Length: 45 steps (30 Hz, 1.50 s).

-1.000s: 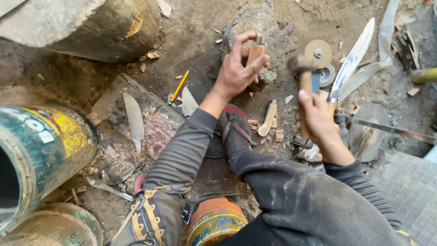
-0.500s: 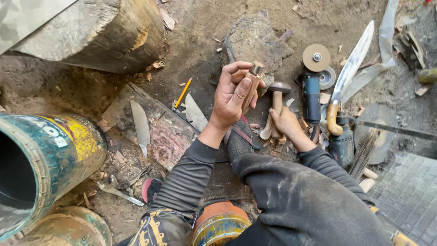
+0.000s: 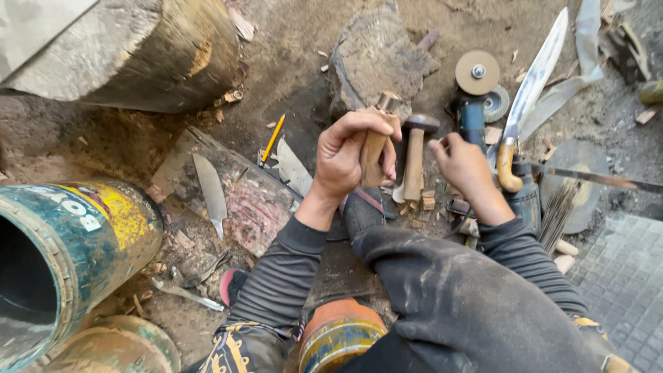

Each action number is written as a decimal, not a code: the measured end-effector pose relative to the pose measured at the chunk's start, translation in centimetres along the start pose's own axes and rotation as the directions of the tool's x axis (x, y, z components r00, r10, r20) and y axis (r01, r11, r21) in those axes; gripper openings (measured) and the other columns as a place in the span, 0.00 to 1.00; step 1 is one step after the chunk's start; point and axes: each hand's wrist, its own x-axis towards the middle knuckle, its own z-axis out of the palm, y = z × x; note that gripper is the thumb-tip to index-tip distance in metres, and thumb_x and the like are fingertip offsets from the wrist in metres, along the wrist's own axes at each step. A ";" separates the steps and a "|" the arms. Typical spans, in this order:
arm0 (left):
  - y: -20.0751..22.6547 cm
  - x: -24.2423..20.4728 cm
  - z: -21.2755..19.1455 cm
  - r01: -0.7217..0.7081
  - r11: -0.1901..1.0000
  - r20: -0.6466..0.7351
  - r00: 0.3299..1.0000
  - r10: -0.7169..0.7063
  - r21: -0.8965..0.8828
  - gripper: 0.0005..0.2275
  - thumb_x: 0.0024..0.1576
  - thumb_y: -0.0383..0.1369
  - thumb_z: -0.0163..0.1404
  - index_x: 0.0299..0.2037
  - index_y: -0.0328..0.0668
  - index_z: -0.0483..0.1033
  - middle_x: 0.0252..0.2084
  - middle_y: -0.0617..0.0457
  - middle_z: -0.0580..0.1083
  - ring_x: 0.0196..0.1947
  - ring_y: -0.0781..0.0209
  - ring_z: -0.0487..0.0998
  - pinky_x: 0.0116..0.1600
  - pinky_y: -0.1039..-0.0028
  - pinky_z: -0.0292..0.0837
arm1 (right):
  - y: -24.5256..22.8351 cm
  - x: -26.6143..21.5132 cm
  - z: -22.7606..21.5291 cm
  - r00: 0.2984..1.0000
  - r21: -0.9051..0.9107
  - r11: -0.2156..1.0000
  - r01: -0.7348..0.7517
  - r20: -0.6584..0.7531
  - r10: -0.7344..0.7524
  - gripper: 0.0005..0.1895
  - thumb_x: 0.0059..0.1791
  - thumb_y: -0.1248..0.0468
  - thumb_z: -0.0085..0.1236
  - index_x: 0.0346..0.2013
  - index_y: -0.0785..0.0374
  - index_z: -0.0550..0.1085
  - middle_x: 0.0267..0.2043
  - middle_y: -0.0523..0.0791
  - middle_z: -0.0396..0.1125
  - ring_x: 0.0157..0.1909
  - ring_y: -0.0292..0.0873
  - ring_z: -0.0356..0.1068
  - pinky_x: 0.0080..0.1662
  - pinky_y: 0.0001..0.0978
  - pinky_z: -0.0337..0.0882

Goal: The person shapes a small wooden handle by grinding it on a bench grinder, hammering the metal ferrule, and smoothing the surface with a file and angle grinder. The person repeatedly switches between tools to refine the shape and finish.

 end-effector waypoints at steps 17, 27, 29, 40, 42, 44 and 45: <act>-0.2 0.0 -2.2 0.338 0.928 -0.217 0.928 -0.302 0.155 0.13 0.70 0.32 0.46 0.63 0.39 0.64 0.45 0.34 0.78 0.26 0.58 0.78 0.33 0.70 0.76 | 22.4 8.3 3.4 0.936 -0.138 0.938 -0.318 -0.199 0.288 0.30 0.50 0.52 0.68 0.53 0.76 0.72 0.56 0.67 0.64 0.59 0.71 0.64 0.58 0.58 0.65; -0.9 -0.8 -2.8 0.298 0.955 -0.170 0.941 -0.293 0.000 0.07 0.74 0.33 0.43 0.58 0.45 0.62 0.52 0.36 0.78 0.32 0.63 0.74 0.35 0.76 0.71 | 21.3 8.5 0.6 0.860 0.246 0.922 -0.300 -0.349 0.373 0.21 0.51 0.58 0.62 0.42 0.79 0.75 0.34 0.55 0.71 0.38 0.55 0.74 0.44 0.48 0.73; -0.9 -0.9 -2.5 0.292 0.956 -0.165 0.944 -0.284 0.028 0.07 0.74 0.33 0.42 0.58 0.46 0.63 0.49 0.38 0.78 0.31 0.64 0.74 0.33 0.76 0.71 | 19.9 7.8 -0.9 0.853 0.523 0.799 -0.297 -0.230 0.468 0.19 0.58 0.57 0.57 0.44 0.76 0.76 0.32 0.48 0.71 0.34 0.46 0.73 0.40 0.42 0.72; -1.8 1.3 -6.5 0.380 0.693 -0.267 0.925 -0.270 0.613 0.14 0.64 0.39 0.51 0.55 0.47 0.63 0.43 0.45 0.82 0.30 0.60 0.81 0.34 0.72 0.78 | -0.1 -4.0 -9.0 0.969 0.954 0.173 0.243 -0.233 -0.077 0.16 0.66 0.58 0.45 0.41 0.67 0.70 0.22 0.43 0.58 0.21 0.38 0.60 0.28 0.34 0.68; -1.9 1.9 -8.3 0.186 0.405 -0.182 0.982 -0.049 0.895 0.17 0.60 0.39 0.61 0.50 0.41 0.67 0.42 0.44 0.81 0.39 0.53 0.84 0.44 0.66 0.78 | -4.0 -5.3 -9.3 0.984 0.953 0.253 0.167 -0.143 -0.111 0.19 0.65 0.55 0.42 0.38 0.66 0.70 0.22 0.42 0.57 0.22 0.37 0.61 0.28 0.33 0.68; -2.2 2.2 -9.7 0.028 0.206 -0.029 1.000 -0.002 0.978 0.16 0.55 0.36 0.61 0.48 0.44 0.71 0.41 0.41 0.77 0.39 0.46 0.81 0.44 0.63 0.76 | -6.4 -5.0 -8.7 0.984 0.907 0.404 0.123 -0.059 -0.168 0.21 0.64 0.53 0.42 0.35 0.65 0.70 0.21 0.41 0.59 0.21 0.37 0.62 0.27 0.32 0.66; -2.5 2.4 -10.4 -0.050 0.100 0.051 0.999 -0.002 0.994 0.15 0.53 0.35 0.60 0.47 0.45 0.73 0.40 0.40 0.75 0.39 0.42 0.79 0.45 0.62 0.75 | -7.1 -4.7 -7.8 0.980 0.854 0.506 0.121 -0.020 -0.200 0.22 0.62 0.52 0.44 0.33 0.66 0.70 0.20 0.41 0.60 0.19 0.36 0.62 0.25 0.30 0.65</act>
